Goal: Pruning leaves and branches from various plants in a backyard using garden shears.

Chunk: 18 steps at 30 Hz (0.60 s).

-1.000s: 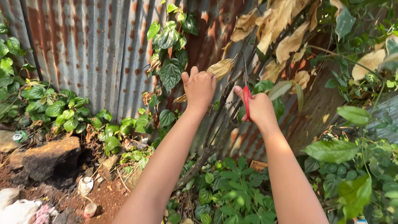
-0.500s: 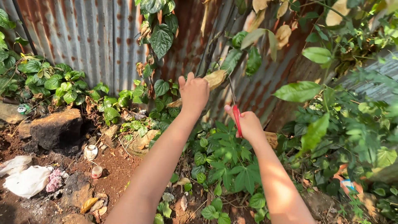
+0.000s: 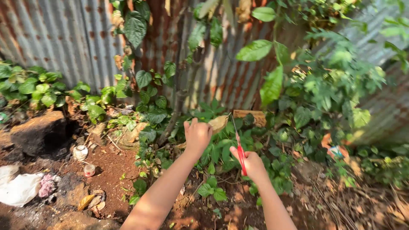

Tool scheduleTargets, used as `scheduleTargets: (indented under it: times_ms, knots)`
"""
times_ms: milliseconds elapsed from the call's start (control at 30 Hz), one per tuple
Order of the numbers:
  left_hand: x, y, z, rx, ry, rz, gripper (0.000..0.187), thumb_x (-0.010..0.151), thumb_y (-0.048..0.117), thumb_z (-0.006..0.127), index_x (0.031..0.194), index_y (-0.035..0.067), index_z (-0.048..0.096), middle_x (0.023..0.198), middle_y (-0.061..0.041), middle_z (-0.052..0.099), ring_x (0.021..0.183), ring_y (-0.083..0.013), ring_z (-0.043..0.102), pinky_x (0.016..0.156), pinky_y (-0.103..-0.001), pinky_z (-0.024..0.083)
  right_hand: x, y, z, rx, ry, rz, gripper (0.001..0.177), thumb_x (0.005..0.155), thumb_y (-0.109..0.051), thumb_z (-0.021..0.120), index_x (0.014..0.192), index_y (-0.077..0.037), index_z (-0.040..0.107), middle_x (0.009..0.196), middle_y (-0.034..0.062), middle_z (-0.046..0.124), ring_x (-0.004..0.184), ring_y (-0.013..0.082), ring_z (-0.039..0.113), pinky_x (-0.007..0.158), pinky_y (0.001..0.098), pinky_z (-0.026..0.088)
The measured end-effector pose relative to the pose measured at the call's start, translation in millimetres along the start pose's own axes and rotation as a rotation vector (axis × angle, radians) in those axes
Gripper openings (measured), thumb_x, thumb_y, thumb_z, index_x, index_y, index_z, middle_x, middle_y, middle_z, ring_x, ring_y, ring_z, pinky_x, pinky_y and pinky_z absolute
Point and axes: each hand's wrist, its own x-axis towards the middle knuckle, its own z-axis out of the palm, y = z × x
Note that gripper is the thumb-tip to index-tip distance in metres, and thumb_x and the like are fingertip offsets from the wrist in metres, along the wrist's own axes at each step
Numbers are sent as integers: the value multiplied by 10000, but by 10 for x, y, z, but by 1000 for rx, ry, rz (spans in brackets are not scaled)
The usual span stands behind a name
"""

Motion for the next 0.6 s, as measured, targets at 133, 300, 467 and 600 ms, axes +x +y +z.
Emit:
scheduleTargets:
  times_ms: [133,300,467,600]
  knots:
    - [-505,366,274,-45,-105,65,123,825,235,735,777,133,784,710,-74,701,908,-270,603,849,-465,361,-494,602,-105,-153,153,96,818,754,-822,621,628,-14,628,586,95,626,587,245,665,635,381,519]
    - [-1048,814,672,-200,55,267,121,793,237,769,748,125,770,729,-59,711,863,-284,598,852,-496,363,-1029,1325,-268,-136,115,232,834,736,-847,565,673,-23,678,610,121,651,629,284,687,669,414,524]
    - [-1450,1360,762,-239,-264,284,125,810,244,751,776,133,796,738,-68,718,893,-281,611,826,-483,362,-1445,2099,-416,-82,164,299,873,754,-858,555,705,0,706,581,92,636,606,234,671,631,363,502]
    - [-1833,1665,929,-328,-468,372,139,849,263,734,823,146,805,770,-65,725,914,-263,620,831,-473,364,-1808,2492,-467,46,170,434,827,739,-843,557,781,-36,734,580,72,621,577,204,639,581,358,475]
